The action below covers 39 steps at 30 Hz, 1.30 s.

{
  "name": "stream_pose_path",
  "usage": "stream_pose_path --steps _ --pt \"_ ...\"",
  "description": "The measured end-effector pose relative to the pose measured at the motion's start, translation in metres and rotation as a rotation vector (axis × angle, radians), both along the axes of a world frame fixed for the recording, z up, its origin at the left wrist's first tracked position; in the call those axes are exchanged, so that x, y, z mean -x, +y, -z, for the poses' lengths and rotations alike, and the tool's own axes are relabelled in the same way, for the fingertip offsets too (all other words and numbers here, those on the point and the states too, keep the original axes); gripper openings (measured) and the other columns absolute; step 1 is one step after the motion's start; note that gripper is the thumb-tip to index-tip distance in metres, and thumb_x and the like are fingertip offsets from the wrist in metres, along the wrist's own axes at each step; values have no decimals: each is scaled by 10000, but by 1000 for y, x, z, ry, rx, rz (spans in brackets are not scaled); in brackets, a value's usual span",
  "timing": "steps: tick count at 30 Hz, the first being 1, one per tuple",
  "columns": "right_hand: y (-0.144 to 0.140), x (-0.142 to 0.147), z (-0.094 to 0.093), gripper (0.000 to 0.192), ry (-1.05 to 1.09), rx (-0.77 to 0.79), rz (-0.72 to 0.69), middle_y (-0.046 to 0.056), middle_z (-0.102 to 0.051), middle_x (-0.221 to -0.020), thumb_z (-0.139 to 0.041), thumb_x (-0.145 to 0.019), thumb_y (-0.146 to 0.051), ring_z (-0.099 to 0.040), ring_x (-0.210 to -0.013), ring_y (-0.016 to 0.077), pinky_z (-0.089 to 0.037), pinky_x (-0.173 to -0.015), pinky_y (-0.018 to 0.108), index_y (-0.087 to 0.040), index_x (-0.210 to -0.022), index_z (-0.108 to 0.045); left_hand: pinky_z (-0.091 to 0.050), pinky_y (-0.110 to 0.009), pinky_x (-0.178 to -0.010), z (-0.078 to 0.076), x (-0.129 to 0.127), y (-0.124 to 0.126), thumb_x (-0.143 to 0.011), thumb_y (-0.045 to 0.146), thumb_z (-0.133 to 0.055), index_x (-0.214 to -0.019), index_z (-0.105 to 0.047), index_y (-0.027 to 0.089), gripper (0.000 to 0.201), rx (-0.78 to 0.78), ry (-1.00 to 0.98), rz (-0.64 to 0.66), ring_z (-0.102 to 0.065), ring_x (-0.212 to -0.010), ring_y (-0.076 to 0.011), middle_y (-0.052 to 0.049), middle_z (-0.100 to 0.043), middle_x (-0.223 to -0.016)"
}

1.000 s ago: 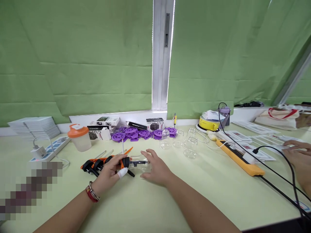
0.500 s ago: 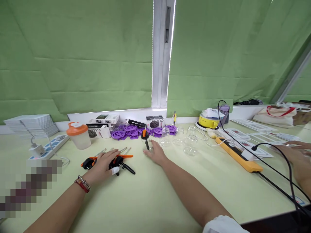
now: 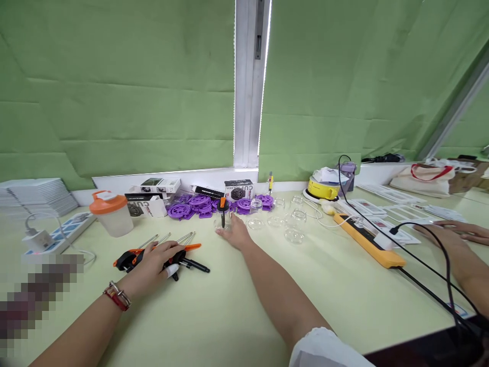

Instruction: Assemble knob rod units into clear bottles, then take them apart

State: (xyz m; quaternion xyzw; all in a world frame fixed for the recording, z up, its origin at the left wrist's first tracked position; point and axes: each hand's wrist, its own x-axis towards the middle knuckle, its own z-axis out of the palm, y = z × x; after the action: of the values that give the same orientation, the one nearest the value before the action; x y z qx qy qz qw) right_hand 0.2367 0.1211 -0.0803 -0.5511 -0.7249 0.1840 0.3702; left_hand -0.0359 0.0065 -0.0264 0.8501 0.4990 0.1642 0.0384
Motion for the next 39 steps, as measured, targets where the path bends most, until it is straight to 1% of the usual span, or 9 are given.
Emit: stream_pose_path --steps 5,9,12,16,22,28,32,35,39 --pt "-13 -11 -5 596 29 -274 136 133 -575 -1137 -628 -734 -527 -527 -1085 290 -421 -921 453 -174 -1196 -500 -265 -488 -1002 4 2 0 -779 233 -493 -1304 -488 288 528 -3 1 -33 -487 -1128 -291 -84 -543 -1242" --pt "-16 -29 -11 485 19 -557 431 161 -537 -1135 -573 -795 -478 -457 -1124 307 -349 -968 490 -148 -1135 -468 -269 -483 -983 4 3 1 -772 211 -474 -1254 -530 284 491 22 26 -54 -460 -1176 -300 -84 -556 -1249" --pt "-12 -39 -9 639 28 -475 624 198 -459 -1251 -623 -748 -440 -393 -1195 330 -302 -1012 476 -106 -1233 -375 -265 -485 -971 1 2 1 -778 232 -472 -1167 -577 278 405 26 24 -59 -489 -1139 -295 -77 -586 -1217" --pt "-4 -43 -3 828 51 -174 704 207 -430 -1314 -689 -666 -411 -371 -1235 347 -308 -1022 434 -94 -1324 -300 -237 -496 -978 -2 2 1 -787 289 -488 -1085 -597 271 318 31 -7 -53 -517 -1095 -291 -69 -611 -1174" --pt "-2 -44 -5 830 11 40 681 193 -461 -1322 -709 -617 -377 -394 -1234 365 -329 -1015 444 -111 -1325 -365 -234 -482 -972 -2 3 -1 -798 290 -476 -1146 -555 303 357 75 9 -30 -502 -1108 -276 -48 -622 -1156" --pt "-13 -44 -12 763 49 42 675 196 -506 -1237 -698 -606 -387 -445 -1190 343 -359 -998 424 -103 -1260 -427 -216 -491 -1000 -2 3 -3 -786 276 -473 -1216 -537 329 437 69 17 -26 -469 -1166 -288 -54 -621 -1177" --pt "-30 -43 -22 763 171 -73 641 173 -459 -1261 -674 -621 -406 -449 -1187 302 -389 -984 395 -130 -1271 -383 -130 -538 -1043 -6 2 -4 -779 284 -491 -1186 -559 325 415 82 3 -41 -498 -1138 -287 -54 -642 -1127" --pt "-51 -44 -35 750 222 -238 520 143 -444 -1278 -669 -627 -362 -440 -1199 278 -379 -1004 393 -158 -1276 -353 -60 -565 -1057 -6 0 -4 -781 284 -499 -1166 -568 316 392 79 -14 -33 -502 -1134 -283 -55 -654 -1091" --pt "-79 -47 -52 678 95 -325 183 76 -458 -1305 -626 -664 -248 -445 -1210 246 -365 -1028 403 -239 -1289 -364 -28 -574 -1067 -4 -2 -3 -811 298 -490 -1171 -548 293 364 47 -126 -28 -531 -1074 -262 -45 -650 -1036"
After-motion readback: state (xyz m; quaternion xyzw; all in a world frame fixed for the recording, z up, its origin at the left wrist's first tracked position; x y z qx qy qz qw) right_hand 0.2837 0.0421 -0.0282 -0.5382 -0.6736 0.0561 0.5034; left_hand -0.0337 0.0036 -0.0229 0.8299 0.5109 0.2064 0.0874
